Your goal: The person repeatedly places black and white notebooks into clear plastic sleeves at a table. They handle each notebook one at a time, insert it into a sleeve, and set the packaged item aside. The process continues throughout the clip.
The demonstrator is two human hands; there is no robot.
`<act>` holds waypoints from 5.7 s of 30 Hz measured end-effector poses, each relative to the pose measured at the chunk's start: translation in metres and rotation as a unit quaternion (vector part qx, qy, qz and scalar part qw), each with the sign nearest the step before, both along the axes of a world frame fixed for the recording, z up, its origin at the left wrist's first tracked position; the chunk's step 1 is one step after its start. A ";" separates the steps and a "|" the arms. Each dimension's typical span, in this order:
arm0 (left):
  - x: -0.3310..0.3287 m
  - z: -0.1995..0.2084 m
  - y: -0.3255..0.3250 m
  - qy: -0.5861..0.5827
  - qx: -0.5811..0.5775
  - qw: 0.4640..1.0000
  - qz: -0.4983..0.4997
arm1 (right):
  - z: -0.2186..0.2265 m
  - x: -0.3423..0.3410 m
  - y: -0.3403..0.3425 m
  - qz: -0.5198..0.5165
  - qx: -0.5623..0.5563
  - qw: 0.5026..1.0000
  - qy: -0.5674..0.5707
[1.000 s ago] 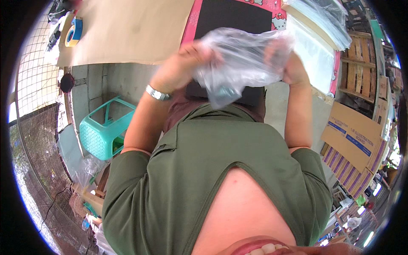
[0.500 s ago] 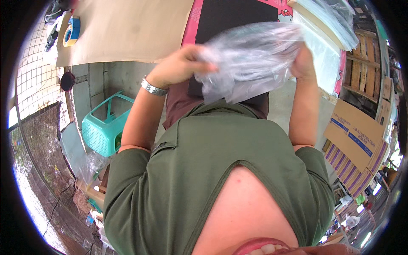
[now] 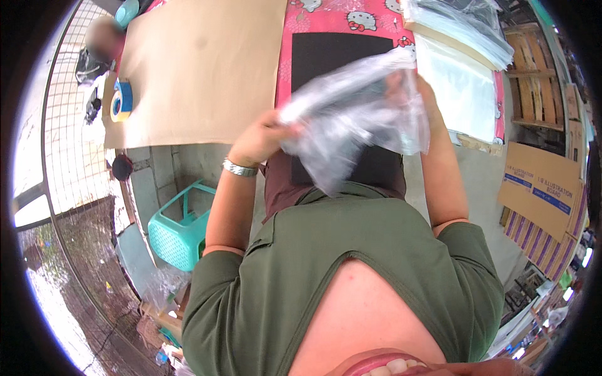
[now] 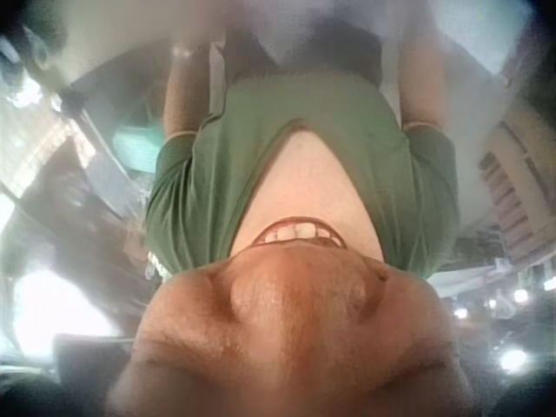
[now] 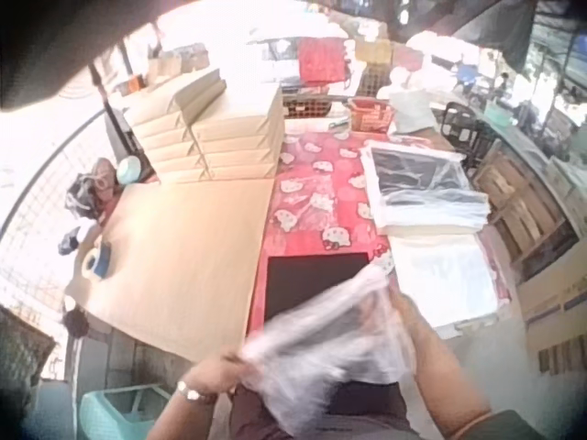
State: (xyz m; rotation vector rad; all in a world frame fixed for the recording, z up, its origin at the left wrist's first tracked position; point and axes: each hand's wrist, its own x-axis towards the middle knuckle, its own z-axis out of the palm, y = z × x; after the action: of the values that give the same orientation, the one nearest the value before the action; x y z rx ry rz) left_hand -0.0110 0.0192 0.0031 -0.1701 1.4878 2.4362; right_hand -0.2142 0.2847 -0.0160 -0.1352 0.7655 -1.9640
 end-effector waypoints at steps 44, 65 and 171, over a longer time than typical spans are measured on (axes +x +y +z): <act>-0.161 -0.028 -0.051 -0.015 -0.349 0.865 0.361 | 0.062 -0.075 -0.031 -0.267 0.467 0.584 0.608; 0.062 0.232 0.009 0.098 -0.096 0.976 0.170 | 0.264 0.100 0.082 -0.171 0.129 0.842 0.495; 0.081 -0.164 -0.009 -0.203 -0.028 0.974 0.094 | -0.142 0.066 0.122 0.103 0.181 0.978 -0.017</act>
State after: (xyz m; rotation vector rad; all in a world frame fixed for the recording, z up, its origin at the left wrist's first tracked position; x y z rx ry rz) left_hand 0.0699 0.0106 -0.1606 -0.8012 1.4049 2.3087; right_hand -0.1484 0.4068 -0.1578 0.0364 1.0295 -1.5998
